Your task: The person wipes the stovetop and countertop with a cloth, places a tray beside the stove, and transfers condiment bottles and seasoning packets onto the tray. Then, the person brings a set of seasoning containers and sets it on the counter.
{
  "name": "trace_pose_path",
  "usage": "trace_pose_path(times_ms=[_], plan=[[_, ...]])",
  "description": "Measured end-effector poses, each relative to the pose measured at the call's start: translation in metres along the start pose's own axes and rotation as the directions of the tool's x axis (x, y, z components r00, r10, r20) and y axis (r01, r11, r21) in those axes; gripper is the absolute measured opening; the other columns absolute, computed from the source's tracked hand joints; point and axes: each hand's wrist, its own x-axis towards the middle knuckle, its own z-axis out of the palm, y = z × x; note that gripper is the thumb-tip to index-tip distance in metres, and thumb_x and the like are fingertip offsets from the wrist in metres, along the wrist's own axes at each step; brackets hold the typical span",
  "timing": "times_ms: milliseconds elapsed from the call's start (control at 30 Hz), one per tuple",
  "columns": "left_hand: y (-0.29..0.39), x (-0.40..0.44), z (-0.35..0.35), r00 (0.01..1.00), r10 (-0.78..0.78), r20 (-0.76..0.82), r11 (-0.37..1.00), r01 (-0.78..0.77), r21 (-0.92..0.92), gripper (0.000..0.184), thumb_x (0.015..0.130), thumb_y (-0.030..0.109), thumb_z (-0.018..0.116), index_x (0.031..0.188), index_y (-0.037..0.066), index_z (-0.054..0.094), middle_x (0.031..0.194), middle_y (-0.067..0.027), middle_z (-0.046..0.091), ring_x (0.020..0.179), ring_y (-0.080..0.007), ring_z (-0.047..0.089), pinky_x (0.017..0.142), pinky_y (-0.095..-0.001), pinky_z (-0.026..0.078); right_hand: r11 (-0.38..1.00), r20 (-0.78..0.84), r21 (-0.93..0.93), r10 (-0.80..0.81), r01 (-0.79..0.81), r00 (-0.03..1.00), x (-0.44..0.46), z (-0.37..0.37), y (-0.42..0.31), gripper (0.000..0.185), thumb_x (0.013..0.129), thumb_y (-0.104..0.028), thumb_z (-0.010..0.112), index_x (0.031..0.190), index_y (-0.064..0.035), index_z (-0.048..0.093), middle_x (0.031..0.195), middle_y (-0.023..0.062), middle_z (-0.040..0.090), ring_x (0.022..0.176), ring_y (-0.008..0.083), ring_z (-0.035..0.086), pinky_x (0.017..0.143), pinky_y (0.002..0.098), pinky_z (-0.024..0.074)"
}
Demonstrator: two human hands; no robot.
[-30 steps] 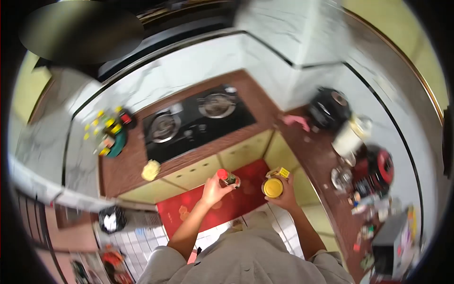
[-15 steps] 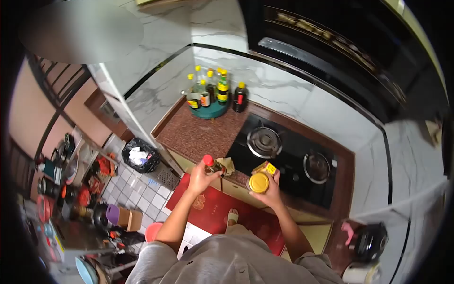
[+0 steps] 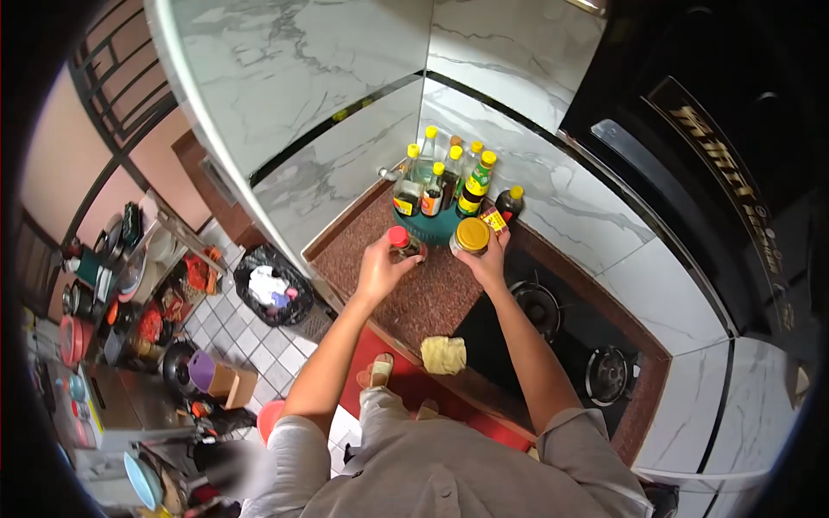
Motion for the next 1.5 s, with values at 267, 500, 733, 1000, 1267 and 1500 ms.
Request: trace_pose_path(times_ms=[267,500,733,1000,1267,1500], plan=[[-0.104,0.123,0.040,0.987,0.126,0.105,0.984,-0.138,0.116,0.047,0.067,0.004,0.084,0.109,0.001,0.063,0.106,-0.0195,0.064,0.100,-0.0414,0.062,0.086,-0.0445,0.051,0.990,0.010,-0.124,0.072,-0.070,0.997,0.071,0.077,0.075,0.086,0.059,-0.024,0.092,0.134,-0.0064,0.055,0.133,0.0164,0.036,0.129,0.0363,0.041,0.108,0.0440,0.0391],[-0.165,0.144,0.063,0.983,0.024,0.183,0.987,-0.053,0.153,0.052,0.065,-0.001,0.084,0.111,0.003,0.062,0.098,-0.0166,0.058,0.087,-0.0368,0.063,0.071,-0.0431,0.053,0.979,0.078,-0.124,0.172,-0.161,0.982,0.076,0.098,0.116,0.088,0.056,-0.022,0.092,0.133,-0.0033,0.055,0.137,0.0171,0.035,0.130,0.0366,0.040,0.111,0.0427,0.0370],[-0.175,0.143,0.077,0.975,-0.056,0.216,0.980,0.013,0.196,0.050,0.067,-0.001,0.084,0.112,0.003,0.062,0.104,-0.0158,0.055,0.084,-0.0359,0.064,0.070,-0.0429,0.053,0.971,0.128,-0.174,0.186,-0.163,0.974,0.072,0.101,0.130,0.087,0.055,-0.024,0.093,0.131,-0.0044,0.056,0.134,0.0151,0.037,0.125,0.0351,0.046,0.107,0.0410,0.0415],[-0.194,0.128,0.091,0.989,-0.048,0.139,0.959,0.007,0.284,0.052,0.068,0.001,0.083,0.115,0.002,0.062,0.108,-0.0171,0.056,0.094,-0.0398,0.062,0.078,-0.0461,0.053,0.851,0.076,-0.505,0.215,-0.149,0.974,0.063,0.100,0.116,0.087,0.055,-0.040,0.092,0.131,-0.0180,0.059,0.138,0.0154,0.037,0.136,0.0382,0.031,0.113,0.0546,0.0214],[-0.200,0.125,0.107,0.984,-0.127,0.128,0.953,0.085,0.292,0.051,0.069,0.004,0.083,0.115,0.003,0.062,0.112,-0.0185,0.058,0.100,-0.0416,0.061,0.083,-0.0473,0.052,0.897,0.010,-0.392,0.227,-0.205,0.974,0.053,0.100,0.133,0.089,0.058,-0.040,0.092,0.136,-0.0173,0.055,0.150,0.0188,0.029,0.141,0.0411,0.026,0.114,0.0540,0.0232],[-0.198,0.129,0.108,0.978,-0.133,0.159,0.938,0.073,0.338,0.052,0.071,0.006,0.083,0.117,0.004,0.058,0.113,-0.0209,0.058,0.103,-0.0435,0.060,0.084,-0.0481,0.052,0.871,-0.119,-0.436,0.193,-0.226,0.974,0.051,0.096,0.110,0.081,0.062,-0.029,0.091,0.134,-0.0156,0.056,0.141,0.0184,0.036,0.130,0.0395,0.039,0.105,0.0490,0.0372]])
